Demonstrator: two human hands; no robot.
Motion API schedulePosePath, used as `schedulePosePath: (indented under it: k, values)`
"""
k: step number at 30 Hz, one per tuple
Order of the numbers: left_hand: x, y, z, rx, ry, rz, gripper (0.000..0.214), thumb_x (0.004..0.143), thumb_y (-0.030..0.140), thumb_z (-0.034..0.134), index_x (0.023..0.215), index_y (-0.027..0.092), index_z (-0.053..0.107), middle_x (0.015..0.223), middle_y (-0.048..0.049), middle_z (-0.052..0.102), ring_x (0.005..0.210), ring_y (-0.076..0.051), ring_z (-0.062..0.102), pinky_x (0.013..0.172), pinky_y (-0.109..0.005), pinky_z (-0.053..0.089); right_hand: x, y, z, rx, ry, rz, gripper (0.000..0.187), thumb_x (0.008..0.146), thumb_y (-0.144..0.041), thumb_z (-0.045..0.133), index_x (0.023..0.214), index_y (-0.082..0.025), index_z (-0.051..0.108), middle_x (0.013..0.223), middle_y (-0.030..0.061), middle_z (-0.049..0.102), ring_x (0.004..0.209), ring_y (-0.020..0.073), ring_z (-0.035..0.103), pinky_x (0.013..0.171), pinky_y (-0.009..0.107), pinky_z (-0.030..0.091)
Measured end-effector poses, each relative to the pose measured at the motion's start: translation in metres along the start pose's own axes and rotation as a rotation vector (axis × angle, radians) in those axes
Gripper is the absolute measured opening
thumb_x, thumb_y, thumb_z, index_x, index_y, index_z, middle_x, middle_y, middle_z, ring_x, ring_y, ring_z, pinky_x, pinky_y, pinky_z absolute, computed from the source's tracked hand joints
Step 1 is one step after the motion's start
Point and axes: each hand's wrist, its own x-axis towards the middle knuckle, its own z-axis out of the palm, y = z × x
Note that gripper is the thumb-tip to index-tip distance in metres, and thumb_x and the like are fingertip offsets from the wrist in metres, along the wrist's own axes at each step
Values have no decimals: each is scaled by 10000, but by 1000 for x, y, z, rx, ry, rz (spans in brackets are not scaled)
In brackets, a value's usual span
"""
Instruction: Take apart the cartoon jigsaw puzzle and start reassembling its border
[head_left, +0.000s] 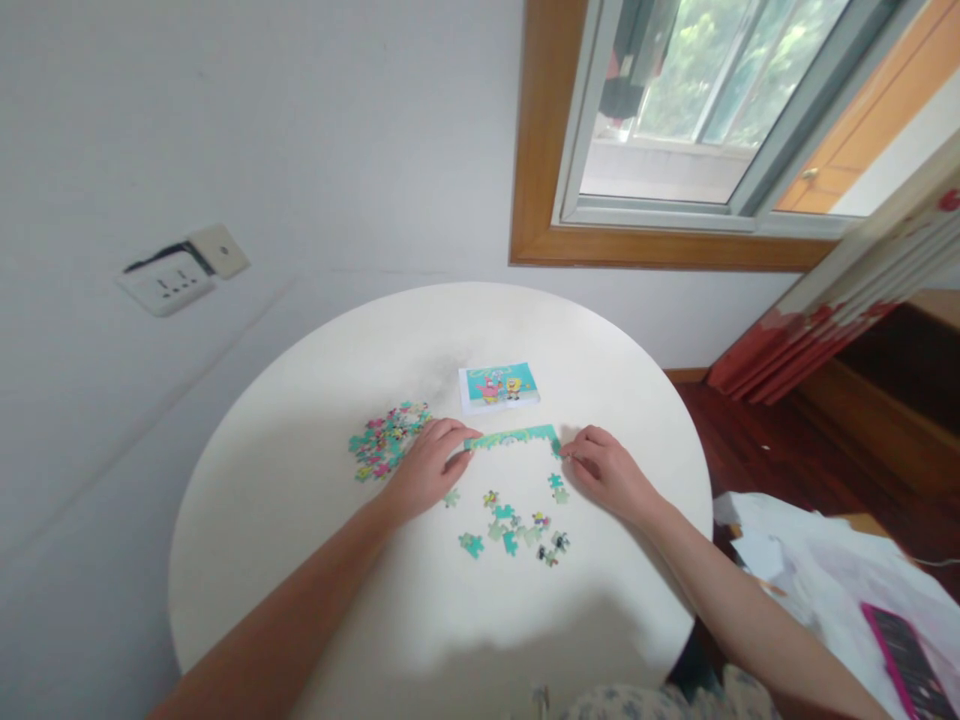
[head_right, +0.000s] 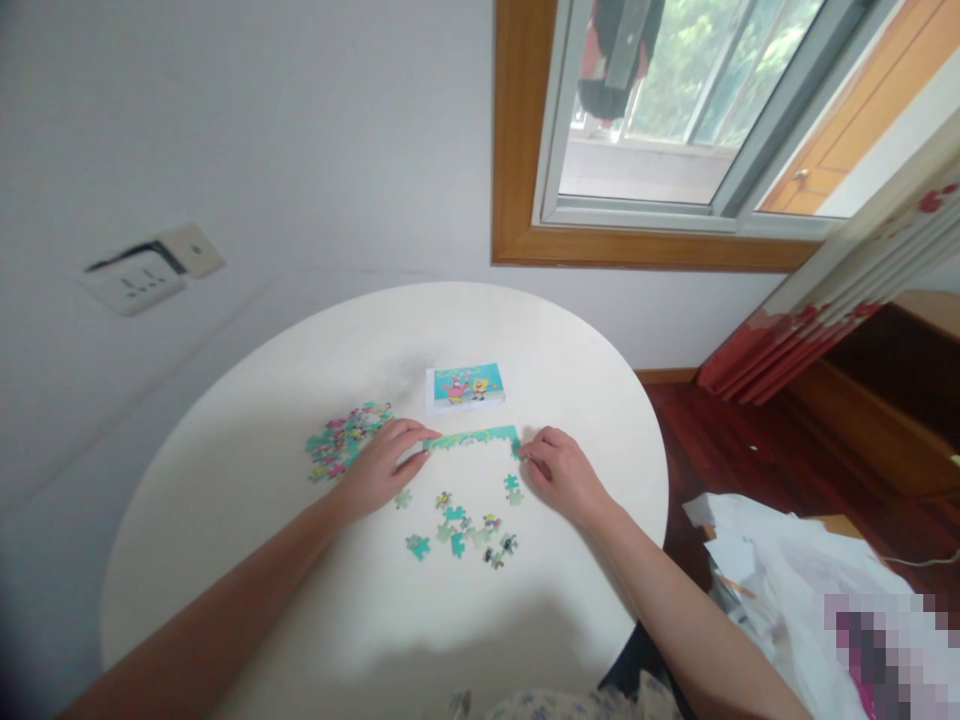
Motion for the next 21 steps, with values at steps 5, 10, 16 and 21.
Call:
schedulePosePath:
  k: [5, 10, 16, 21]
  values:
    - [0, 0, 1, 2, 6, -2, 245, 896, 201, 490, 1113, 199, 603, 1059, -72, 567, 1022, -219, 515, 930, -379, 405, 0, -1, 2, -32, 1, -10, 274, 801, -83, 507, 985, -185, 683, 851, 63, 575, 794, 177, 541, 740, 313, 456]
    - [1, 1, 0, -1, 9, 4, 247, 898, 200, 484, 1114, 199, 603, 1056, -73, 568, 1021, -218, 517, 933, -381, 408, 0, -1, 2, -36, 7, -13, 290, 800, -81, 499, 1001, -193, 676, 870, 65, 579, 803, 180, 547, 752, 321, 454]
    - [0, 0, 0, -4, 15, -3, 255, 893, 199, 487, 1118, 210, 606, 1064, -70, 572, 1021, -216, 522, 929, -376, 413, -2, 0, -9, 92, -159, -110, 229, 828, -166, 559, 1033, -201, 657, 885, 62, 578, 775, 157, 561, 742, 300, 458]
    - [0, 0, 0, -13, 17, -1, 268, 897, 206, 480, 1136, 220, 601, 1066, -71, 578, 1024, -215, 523, 935, -374, 412, -3, 2, -13, 135, -239, -119, 248, 874, -251, 554, 1101, -212, 647, 911, 68, 577, 720, 134, 558, 689, 272, 462]
